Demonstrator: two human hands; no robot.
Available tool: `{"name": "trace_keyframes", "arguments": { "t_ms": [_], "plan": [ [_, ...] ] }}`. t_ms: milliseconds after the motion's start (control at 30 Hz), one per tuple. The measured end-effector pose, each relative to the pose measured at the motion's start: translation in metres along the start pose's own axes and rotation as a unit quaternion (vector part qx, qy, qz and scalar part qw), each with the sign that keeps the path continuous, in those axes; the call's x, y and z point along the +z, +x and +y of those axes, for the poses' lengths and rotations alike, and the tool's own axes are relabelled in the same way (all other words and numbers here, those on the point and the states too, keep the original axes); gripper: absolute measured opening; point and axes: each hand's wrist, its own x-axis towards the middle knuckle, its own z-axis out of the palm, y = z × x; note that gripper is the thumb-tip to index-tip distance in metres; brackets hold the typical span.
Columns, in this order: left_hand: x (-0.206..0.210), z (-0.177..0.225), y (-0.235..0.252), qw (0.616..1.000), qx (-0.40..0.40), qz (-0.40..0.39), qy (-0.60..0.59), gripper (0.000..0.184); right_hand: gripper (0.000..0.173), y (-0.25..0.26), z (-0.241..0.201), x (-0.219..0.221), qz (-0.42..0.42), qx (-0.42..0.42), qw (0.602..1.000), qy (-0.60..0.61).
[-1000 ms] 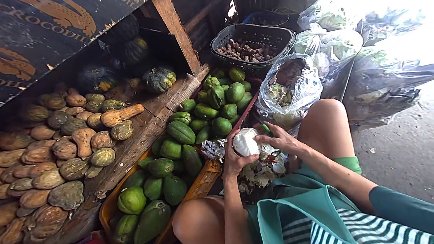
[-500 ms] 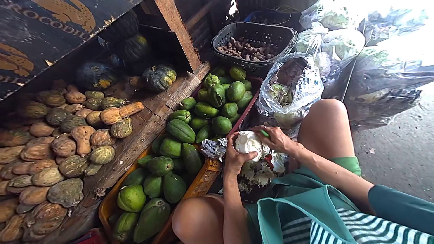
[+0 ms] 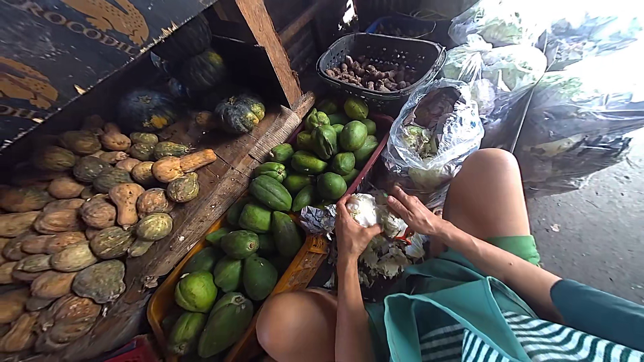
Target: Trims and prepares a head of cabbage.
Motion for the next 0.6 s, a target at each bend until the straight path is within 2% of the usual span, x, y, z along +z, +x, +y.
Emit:
{"name": "trace_keyframes", "arguments": {
  "t_ms": [167, 267, 467, 533, 600],
  "plan": [
    [0.000, 0.003, -0.001, 0.999, -0.019, 0.022, 0.039, 0.107, 0.050, -0.010, -0.003, 0.007, -0.057, -0.014, 0.998, -0.031],
    [0.003, 0.004, -0.002, 0.997, -0.024, 0.040, 0.061, 0.107, 0.051, -0.011, -0.005, 0.009, -0.073, 0.011, 0.996, -0.056],
    [0.008, 0.007, -0.005, 0.994, -0.005, 0.069, 0.081, 0.105, 0.052, -0.012, -0.009, 0.024, -0.006, 0.026, 0.999, -0.038],
    [0.007, 0.009, -0.006, 0.993, -0.012, 0.070, 0.092, 0.105, 0.057, -0.011, -0.008, 0.026, 0.002, -0.004, 0.999, -0.040],
    [0.009, 0.010, -0.006, 0.993, -0.010, 0.075, 0.093, 0.106, 0.054, -0.010, -0.005, 0.030, 0.019, -0.043, 0.997, -0.053]
  ]
}}
